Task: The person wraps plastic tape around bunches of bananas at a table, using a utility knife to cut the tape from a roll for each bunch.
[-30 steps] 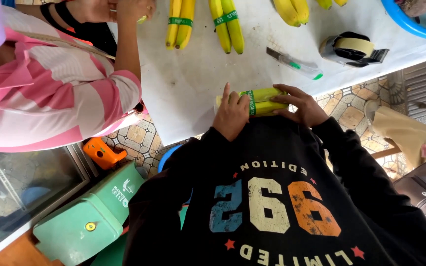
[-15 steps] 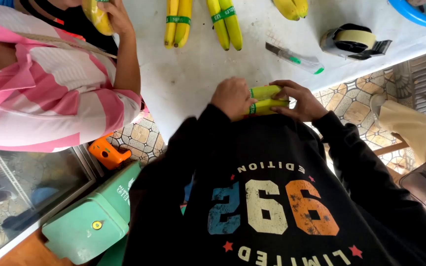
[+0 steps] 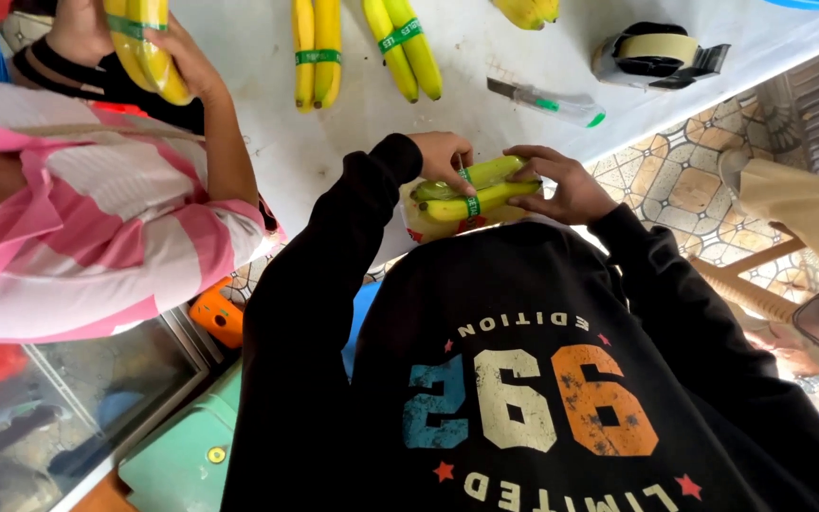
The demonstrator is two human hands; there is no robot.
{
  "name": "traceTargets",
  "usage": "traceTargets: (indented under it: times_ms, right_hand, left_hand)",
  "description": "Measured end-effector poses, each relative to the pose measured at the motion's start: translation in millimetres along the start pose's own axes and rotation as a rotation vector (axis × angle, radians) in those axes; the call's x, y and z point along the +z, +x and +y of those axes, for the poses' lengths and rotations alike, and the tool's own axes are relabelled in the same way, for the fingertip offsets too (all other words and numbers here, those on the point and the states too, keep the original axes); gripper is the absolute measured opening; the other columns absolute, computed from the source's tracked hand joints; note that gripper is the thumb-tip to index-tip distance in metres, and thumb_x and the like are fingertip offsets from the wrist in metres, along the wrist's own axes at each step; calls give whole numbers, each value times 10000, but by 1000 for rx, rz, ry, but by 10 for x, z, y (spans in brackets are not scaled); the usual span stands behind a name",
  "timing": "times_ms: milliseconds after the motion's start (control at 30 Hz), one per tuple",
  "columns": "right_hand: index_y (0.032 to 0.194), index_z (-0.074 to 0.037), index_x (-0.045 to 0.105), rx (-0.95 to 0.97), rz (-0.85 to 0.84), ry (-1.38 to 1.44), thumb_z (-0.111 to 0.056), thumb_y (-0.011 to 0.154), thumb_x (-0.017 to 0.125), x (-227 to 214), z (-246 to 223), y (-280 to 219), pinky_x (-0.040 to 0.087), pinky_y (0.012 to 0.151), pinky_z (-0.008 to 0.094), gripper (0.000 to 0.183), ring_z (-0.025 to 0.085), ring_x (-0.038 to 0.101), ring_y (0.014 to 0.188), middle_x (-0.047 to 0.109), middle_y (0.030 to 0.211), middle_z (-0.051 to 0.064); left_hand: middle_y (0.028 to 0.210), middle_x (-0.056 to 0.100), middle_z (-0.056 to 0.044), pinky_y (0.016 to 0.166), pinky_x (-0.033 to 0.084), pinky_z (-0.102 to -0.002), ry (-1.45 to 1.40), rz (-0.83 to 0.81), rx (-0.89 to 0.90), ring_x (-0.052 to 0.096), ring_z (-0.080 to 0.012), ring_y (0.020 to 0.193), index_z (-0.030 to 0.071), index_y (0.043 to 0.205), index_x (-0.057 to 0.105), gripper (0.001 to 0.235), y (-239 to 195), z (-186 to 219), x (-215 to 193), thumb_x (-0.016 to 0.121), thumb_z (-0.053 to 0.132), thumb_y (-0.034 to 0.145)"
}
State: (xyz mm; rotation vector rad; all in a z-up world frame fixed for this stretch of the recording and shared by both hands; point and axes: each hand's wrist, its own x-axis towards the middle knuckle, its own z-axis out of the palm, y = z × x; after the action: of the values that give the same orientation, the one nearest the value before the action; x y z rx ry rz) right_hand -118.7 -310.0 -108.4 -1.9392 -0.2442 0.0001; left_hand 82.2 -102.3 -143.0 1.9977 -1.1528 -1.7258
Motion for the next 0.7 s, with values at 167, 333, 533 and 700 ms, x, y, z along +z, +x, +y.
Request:
traceTargets:
  times_ms: [167,333,533,700]
  right_hand:
    - [1174,-43,668,52,52,28,-156,887,830,37,-94,8,488,1014,557,348,483,623,1208,609,1379,259]
    - [1332,24,572,83,65,62,-97,840,860,23,-110,-2,465,1013,596,583,525,608,1199,602,1332,326]
    - [1385,2,494,178,75,55,-111,833,865,61,-132,-30,415,1084,606,675,475,566,1287,606,1364,267]
    - [1382,-3,490,191,100,24,-125,820,876,88,-141,-67,403,1101,618,693,478,564,1291,612,1357,265]
  left_hand:
    - [968,750,-79,867,576,-401,75,92,31,722,-277,989,114,1061,761,603,45,12,16,887,629,774]
    - [932,780,-83,843,595,-427,131,90,26,735,-310,961,107,1034,790,537,-167,385,-18,889,569,778]
    - [1053,673,-191,810,617,-498,574,249,-82,734,-360,953,-41,1156,659,1200,-41,663,607,594,1040,638]
    - [810,563,-41,552,630,-377,921,781,-194,700,-219,644,76,1013,574,1048,229,442,1135,774,947,464]
